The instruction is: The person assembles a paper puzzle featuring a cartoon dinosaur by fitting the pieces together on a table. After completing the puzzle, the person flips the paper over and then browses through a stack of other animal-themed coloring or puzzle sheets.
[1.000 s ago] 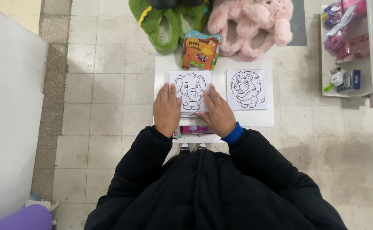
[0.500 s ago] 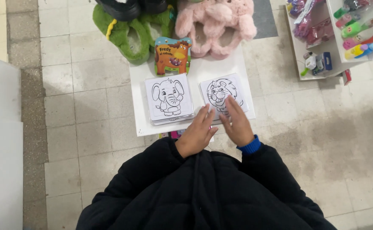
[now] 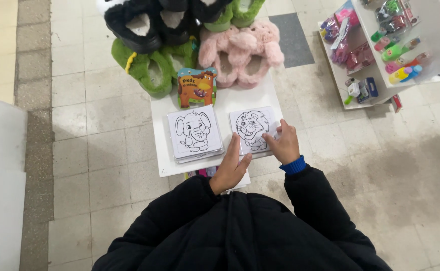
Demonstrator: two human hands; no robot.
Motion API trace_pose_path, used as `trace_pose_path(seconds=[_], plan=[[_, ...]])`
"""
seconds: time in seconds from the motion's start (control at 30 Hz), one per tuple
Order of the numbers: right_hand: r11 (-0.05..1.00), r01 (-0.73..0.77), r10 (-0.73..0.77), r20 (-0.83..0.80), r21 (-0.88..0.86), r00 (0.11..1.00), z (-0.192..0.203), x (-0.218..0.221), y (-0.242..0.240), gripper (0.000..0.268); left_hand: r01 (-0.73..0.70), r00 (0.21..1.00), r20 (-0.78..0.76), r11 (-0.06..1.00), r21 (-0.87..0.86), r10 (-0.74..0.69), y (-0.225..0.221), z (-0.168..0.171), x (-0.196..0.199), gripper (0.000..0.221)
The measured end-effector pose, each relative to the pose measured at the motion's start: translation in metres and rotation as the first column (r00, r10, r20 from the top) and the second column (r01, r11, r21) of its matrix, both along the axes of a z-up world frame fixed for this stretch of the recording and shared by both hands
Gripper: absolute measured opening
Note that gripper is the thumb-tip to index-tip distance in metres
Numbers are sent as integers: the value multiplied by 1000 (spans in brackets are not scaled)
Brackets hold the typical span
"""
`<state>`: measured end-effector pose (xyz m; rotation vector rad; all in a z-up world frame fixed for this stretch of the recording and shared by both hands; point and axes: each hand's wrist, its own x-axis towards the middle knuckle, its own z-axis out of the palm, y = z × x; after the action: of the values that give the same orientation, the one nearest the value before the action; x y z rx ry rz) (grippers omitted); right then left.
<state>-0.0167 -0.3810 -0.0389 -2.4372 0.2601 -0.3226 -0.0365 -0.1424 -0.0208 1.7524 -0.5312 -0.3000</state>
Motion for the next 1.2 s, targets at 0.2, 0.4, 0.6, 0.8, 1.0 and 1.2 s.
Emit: trace_pose_path(seconds=[0.2,0.4,0.6,0.8,1.0,1.2], plan=[[968,62,0,-247,242,969,13,16,-11,43,-17,1000,-3,1000,17,17,3,0,2,88],[890,-53,71,-22,453,997,15,-5,5,35,-75,994,80,997,-6,75,9,22,-6,92],[708,-218,243,58,672,968,38,-25,19,34,-125,962,-273,854,-505,-20,40,59,5,71],[965,-257,262,254,-53,931,130,-36,105,60,-243,921,-384,874,-422,71,32,-77,-19,45],[748,-542,626,136,-383,768,127,-51,137,72,-272,901,-432,729,-628,-36,47,55,-11,51],[636,-514,690,126,-575,713,110,-50,124,71,-472,881,-373,592,-653,291,66,51,0,49]])
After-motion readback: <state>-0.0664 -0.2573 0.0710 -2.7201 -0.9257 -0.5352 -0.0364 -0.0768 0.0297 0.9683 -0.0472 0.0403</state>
